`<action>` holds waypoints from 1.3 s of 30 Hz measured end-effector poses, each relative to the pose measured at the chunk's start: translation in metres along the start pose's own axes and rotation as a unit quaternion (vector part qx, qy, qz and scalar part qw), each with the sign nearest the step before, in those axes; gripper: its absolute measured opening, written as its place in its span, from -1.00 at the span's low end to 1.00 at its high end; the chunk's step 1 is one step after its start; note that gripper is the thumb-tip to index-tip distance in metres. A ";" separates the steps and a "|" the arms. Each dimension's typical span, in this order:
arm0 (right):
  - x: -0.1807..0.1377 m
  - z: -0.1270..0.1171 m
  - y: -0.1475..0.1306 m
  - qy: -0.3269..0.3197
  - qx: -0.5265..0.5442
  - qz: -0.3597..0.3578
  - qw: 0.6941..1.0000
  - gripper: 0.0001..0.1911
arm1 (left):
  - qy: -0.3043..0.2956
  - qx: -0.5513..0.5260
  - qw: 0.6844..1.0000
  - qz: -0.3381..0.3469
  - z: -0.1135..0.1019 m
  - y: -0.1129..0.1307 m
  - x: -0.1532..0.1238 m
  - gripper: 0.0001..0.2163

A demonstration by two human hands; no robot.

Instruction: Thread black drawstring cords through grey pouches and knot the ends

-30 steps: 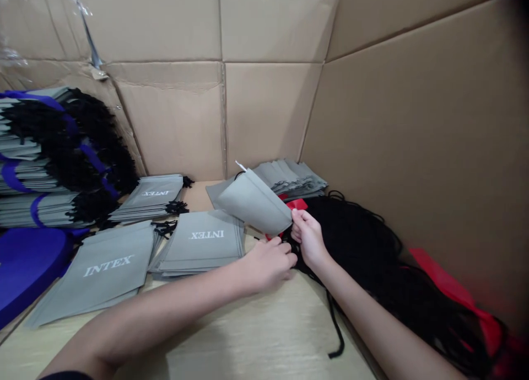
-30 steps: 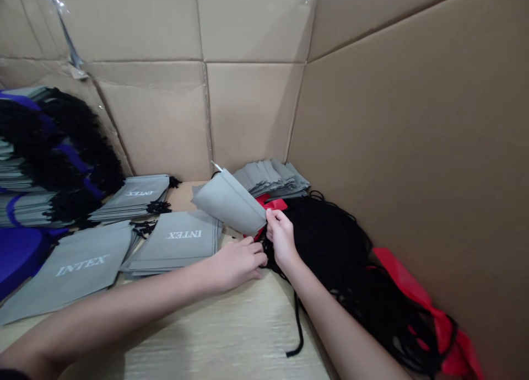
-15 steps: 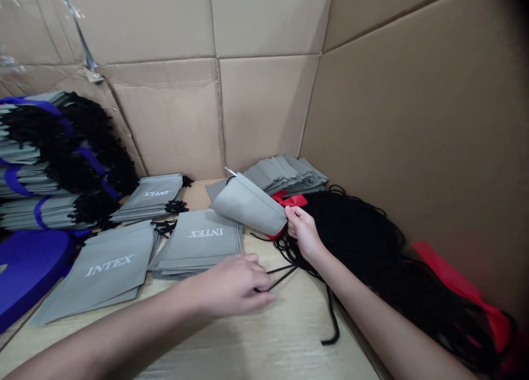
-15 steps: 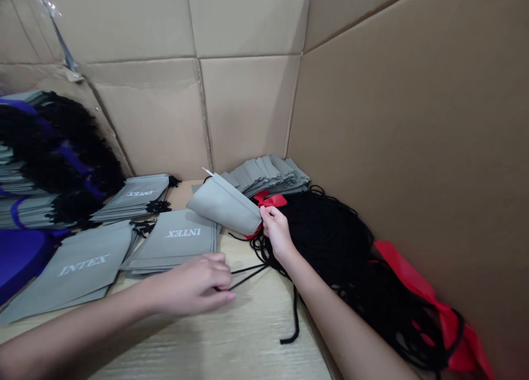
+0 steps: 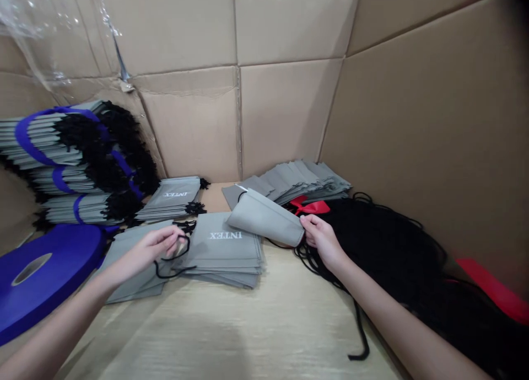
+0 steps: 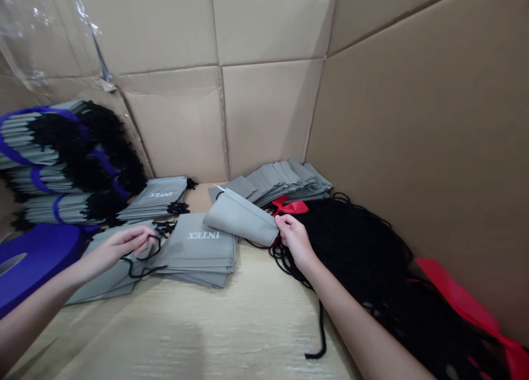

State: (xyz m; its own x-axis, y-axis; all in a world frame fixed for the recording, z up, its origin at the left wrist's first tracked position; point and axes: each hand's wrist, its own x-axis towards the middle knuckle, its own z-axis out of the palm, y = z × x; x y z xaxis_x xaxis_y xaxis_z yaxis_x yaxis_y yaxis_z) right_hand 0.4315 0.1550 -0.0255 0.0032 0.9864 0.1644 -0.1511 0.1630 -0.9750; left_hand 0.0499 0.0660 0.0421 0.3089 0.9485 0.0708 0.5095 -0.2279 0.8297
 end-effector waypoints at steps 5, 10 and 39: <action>0.000 -0.001 0.000 -0.011 -0.011 0.004 1.000 -0.63 | 0.061 -0.123 0.990 -0.036 0.013 0.000 0.010 -0.79; -0.001 0.000 -0.002 -0.012 -0.017 0.008 1.000 -0.62 | 0.082 -0.366 0.927 0.014 0.006 0.008 0.019 -0.92; -0.004 0.004 -0.007 -0.018 -0.044 0.017 0.999 -0.57 | 0.114 0.284 0.945 0.112 0.051 -0.015 0.092 -0.86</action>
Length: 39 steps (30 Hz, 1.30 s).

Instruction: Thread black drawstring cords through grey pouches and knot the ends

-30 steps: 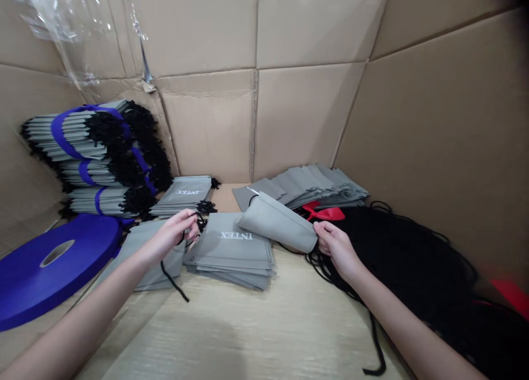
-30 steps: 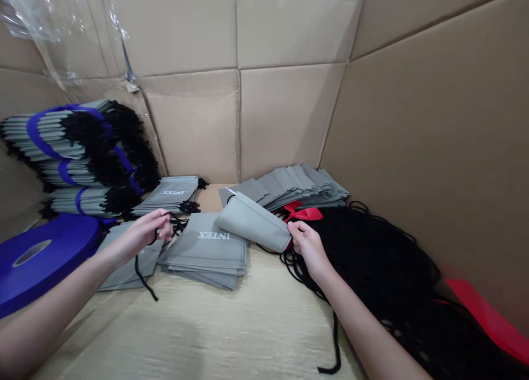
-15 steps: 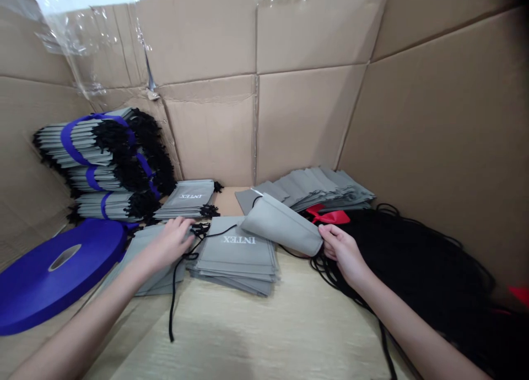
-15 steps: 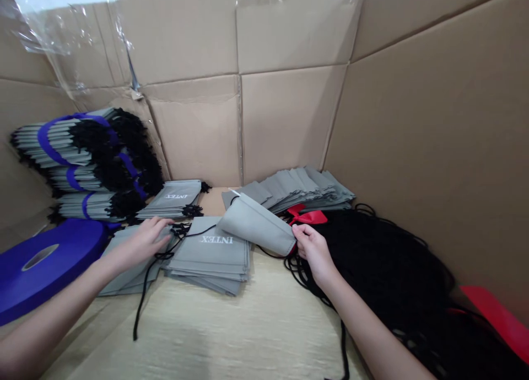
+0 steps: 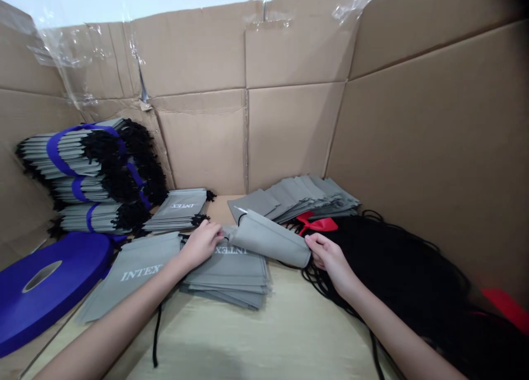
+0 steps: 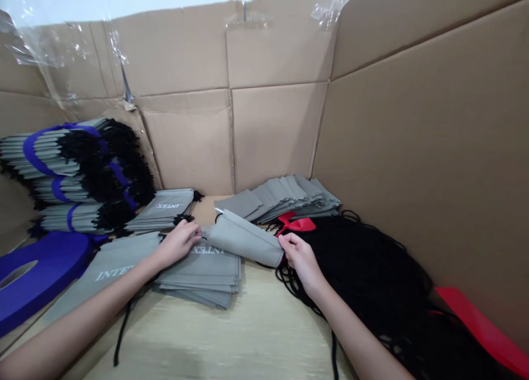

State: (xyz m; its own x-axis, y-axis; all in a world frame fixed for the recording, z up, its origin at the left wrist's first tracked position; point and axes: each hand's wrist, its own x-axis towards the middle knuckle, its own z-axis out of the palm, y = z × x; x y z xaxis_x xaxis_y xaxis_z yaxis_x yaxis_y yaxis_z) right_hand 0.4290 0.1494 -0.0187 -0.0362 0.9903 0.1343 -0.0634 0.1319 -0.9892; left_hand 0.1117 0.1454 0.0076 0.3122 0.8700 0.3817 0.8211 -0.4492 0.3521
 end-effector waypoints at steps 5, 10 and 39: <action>-0.005 0.005 -0.006 -0.024 -0.031 -0.017 0.999 -0.58 | 0.029 -0.421 0.903 -0.081 -0.007 0.023 -0.006 -0.82; -0.004 0.003 -0.004 -0.022 -0.054 -0.017 0.998 -0.57 | 0.043 -0.533 0.835 -0.128 -0.011 0.031 -0.004 -0.61; -0.012 0.004 -0.004 -0.030 -0.201 -0.111 0.973 -0.60 | 0.145 -0.491 0.835 -0.201 -0.006 0.004 -0.005 -0.66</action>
State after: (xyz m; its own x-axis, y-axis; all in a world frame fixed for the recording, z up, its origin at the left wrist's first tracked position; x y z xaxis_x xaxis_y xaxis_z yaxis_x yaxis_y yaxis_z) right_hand 0.4261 0.1363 -0.0161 -0.1243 0.9325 0.3391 0.3179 0.3612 -0.8766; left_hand 0.1102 0.1376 0.0121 -0.1411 0.9687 0.2044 -0.0014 -0.2066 0.9784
